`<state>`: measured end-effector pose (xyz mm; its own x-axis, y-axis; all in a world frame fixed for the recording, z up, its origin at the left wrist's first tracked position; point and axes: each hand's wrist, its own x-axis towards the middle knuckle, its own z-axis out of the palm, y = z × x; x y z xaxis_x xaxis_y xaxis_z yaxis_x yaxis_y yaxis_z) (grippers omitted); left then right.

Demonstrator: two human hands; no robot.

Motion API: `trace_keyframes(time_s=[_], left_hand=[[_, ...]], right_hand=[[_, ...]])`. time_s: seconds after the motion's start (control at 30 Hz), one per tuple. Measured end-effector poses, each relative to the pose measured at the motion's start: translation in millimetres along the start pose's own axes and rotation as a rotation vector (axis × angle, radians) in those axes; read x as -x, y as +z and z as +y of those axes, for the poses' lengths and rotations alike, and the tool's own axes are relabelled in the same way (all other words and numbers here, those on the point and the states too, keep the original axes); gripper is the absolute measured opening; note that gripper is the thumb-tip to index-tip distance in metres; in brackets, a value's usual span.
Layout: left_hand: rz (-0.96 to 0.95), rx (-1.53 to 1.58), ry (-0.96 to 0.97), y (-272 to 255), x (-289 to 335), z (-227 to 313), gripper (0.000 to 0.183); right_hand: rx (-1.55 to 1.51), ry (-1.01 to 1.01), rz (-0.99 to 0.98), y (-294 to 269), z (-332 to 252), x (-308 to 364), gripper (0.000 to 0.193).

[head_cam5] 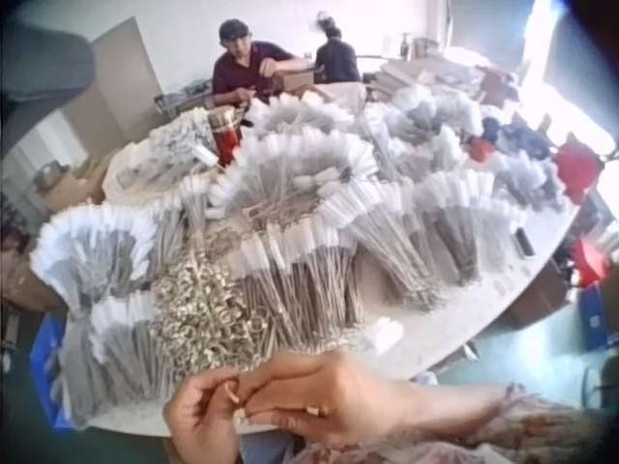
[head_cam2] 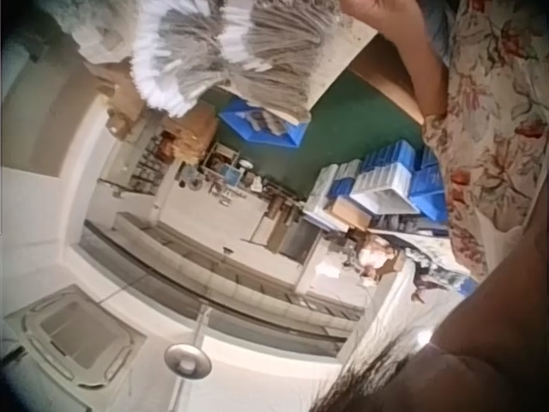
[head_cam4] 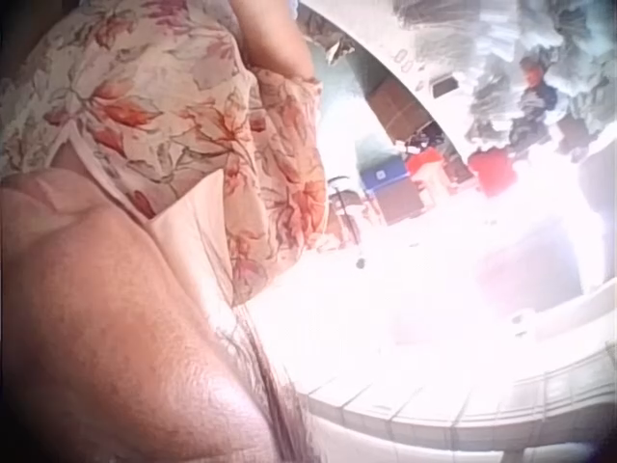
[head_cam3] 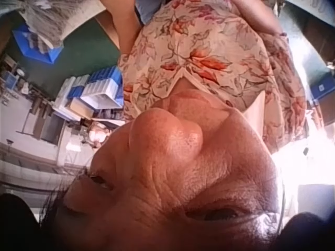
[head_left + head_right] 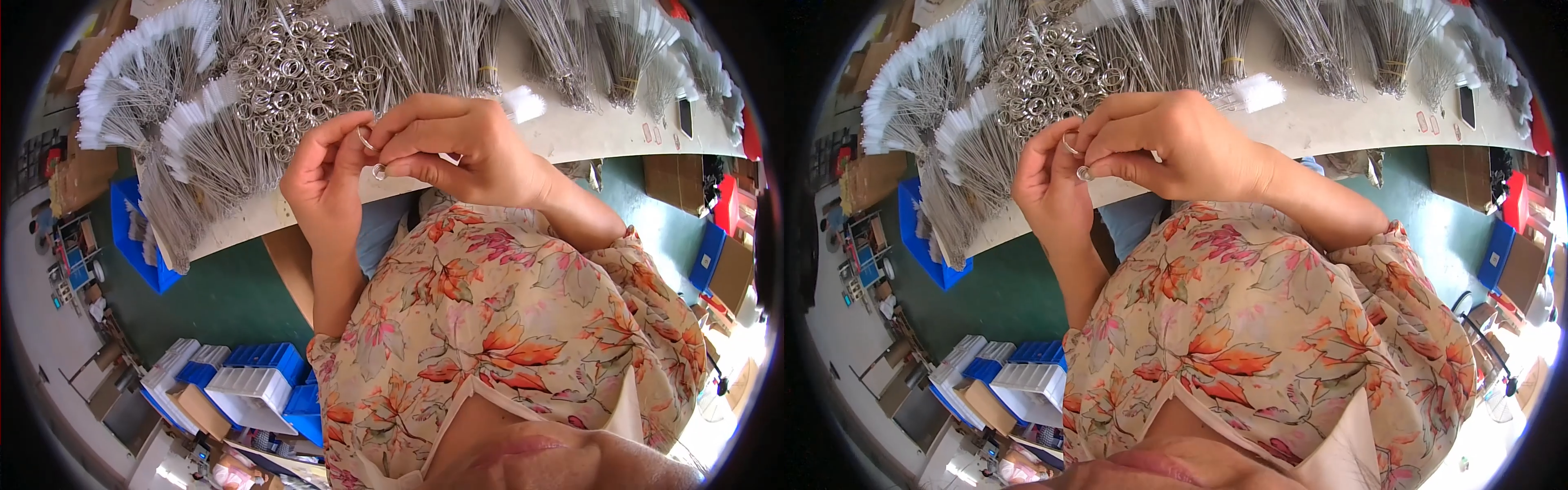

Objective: Assembling small white fiber brushes by sliding them onto metal rings and placing the finished sets into a box.

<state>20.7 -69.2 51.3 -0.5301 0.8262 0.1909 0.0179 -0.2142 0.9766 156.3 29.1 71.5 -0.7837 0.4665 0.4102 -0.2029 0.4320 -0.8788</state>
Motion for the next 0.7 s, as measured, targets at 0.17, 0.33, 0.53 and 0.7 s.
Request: trace_keyframes(time_s=[0.17, 0.33, 0.53, 0.7], left_hand=[[-0.113, 0.138, 0.188, -7.1, -2.3, 2.8, 0.021], [-0.137, 0.074, 0.198, -16.3, -3.8, 7.8, 0.029], [-0.054, -0.275, 0.357, -8.0, -2.0, 21.9, 0.032], [-0.038, -0.388, 0.443, -9.6, -7.3, 16.7, 0.033]], right_hand=[[0.018, -0.056, -0.016, 0.5, -0.8, -1.9, 0.011], [0.033, -0.056, -0.045, 1.4, -1.5, -8.3, 0.010], [-0.486, 0.332, 0.034, 1.6, -0.9, -16.7, 0.015], [-0.569, 0.418, -0.033, 3.7, 2.2, -22.7, 0.019]])
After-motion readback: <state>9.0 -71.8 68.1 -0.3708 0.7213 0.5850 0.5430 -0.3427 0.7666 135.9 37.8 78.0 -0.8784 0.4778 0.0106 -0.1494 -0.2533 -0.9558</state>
